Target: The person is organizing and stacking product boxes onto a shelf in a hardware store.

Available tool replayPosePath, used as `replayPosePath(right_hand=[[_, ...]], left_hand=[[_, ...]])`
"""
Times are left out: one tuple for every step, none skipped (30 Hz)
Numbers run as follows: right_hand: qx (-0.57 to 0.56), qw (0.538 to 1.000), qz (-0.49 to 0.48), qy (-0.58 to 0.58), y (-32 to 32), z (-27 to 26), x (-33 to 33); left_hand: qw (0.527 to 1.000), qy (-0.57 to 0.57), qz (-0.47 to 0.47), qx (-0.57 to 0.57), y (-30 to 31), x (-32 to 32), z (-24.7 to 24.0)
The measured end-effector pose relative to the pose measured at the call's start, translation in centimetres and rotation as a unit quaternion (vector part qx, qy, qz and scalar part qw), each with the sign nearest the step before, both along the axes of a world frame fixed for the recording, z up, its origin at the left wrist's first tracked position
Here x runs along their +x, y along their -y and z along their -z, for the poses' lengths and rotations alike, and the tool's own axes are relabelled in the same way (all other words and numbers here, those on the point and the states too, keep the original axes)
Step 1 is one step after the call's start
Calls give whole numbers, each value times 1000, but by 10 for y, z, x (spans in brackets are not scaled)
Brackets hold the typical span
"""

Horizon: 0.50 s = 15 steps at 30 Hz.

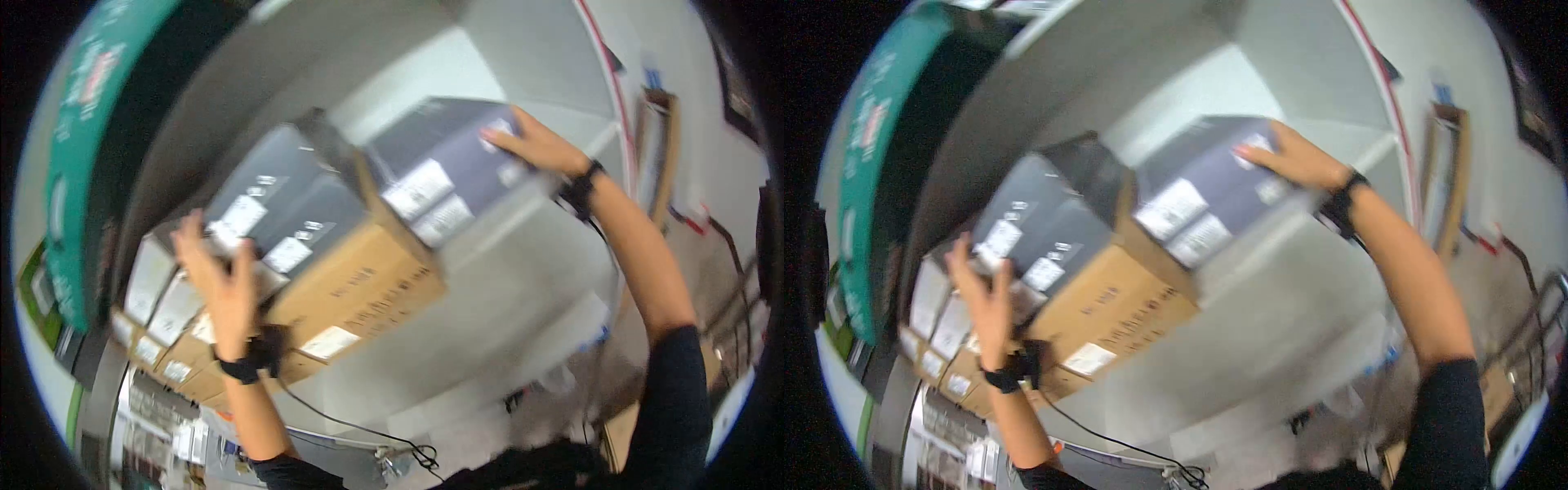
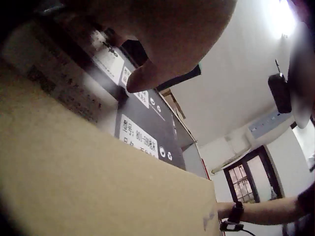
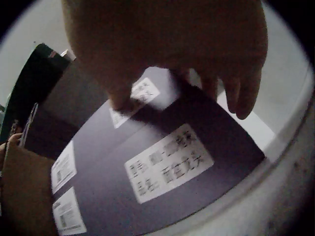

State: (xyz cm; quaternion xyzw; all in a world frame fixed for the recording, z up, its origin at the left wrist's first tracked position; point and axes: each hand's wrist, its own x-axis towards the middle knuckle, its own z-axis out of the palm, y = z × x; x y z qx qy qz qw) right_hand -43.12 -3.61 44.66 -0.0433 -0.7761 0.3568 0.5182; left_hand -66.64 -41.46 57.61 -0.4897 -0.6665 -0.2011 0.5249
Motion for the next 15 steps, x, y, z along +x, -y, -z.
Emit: replayPosePath(right_hand=[[34,996,82,-9,12,3,2],[43,988,146,-21,26,15,14],[47,976,210,-30,39,28,26],[-54,991,122,-25,64,30,46],[-92,990,103,-23,88,48,65],[-144,986,71,-37,104,76,86],[-201,978,29,-38,117,123,105],[-262,964,0,-37,124,161,125],[-278,960,38,-17,131,181,137],[-301,950,86,5,150,204,148],[-308,944,120,5,173,234,167],[-316,936,153,6,194,266,188],[-360,897,252,40,223,268,203],[-341,888,303,45,252,274,225],[-324,875,355,51,283,279,249]], left_hand=[[998,21,50,-9,5,8,2],[999,26,35,4,11,10,-1],[986,112,121,-29,15,45,21],[976,149,154,-42,29,64,31],[922,208,218,-243,58,65,60],[922,245,207,-218,58,77,62],[831,290,309,-359,65,73,74],[628,375,476,-489,64,61,110],[596,405,503,-477,64,64,123],[561,424,515,-491,67,57,143],[524,508,484,-482,71,52,191],[487,577,441,-485,75,47,234],[531,659,376,-376,80,44,276],[560,722,285,-289,90,44,319],[539,713,271,-357,98,45,349]])
